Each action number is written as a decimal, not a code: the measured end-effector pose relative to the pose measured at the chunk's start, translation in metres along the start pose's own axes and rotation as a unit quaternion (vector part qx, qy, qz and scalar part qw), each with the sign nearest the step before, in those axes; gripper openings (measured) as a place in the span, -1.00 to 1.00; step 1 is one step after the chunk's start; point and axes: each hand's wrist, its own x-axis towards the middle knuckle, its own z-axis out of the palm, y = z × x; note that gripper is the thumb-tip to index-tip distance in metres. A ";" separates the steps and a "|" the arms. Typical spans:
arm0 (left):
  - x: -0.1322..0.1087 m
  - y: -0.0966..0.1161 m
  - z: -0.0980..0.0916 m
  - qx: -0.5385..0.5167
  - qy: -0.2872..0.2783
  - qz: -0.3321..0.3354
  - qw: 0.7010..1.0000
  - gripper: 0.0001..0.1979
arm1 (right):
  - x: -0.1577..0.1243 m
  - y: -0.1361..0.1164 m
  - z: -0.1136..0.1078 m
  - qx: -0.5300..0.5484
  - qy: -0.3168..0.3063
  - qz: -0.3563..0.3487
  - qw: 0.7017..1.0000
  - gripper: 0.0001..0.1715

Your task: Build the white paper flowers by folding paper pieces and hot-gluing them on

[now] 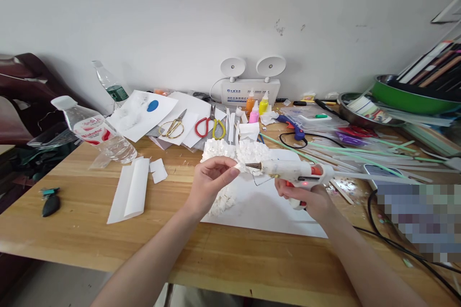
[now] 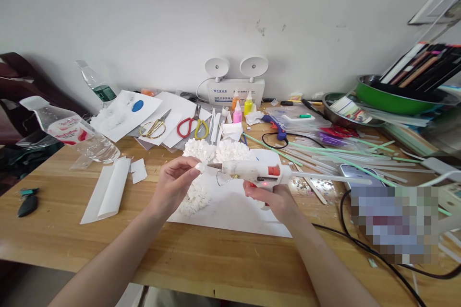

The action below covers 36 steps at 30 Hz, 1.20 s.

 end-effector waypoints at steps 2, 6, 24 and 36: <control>0.000 0.001 -0.001 -0.001 -0.005 0.011 1.000 -0.96 | 0.001 -0.003 0.001 -0.001 0.017 0.024 1.000 -0.78; 0.000 0.002 -0.002 0.003 -0.009 0.025 1.000 -0.97 | 0.010 -0.004 -0.001 -0.041 0.136 0.019 0.990 -0.80; 0.006 0.001 -0.008 0.017 0.050 0.036 0.998 -0.90 | 0.111 0.017 -0.039 -0.513 0.297 0.117 0.797 -0.46; 0.013 0.003 -0.015 -0.004 0.079 0.057 0.995 -0.87 | 0.093 0.027 -0.038 -0.497 0.345 0.140 0.784 -0.41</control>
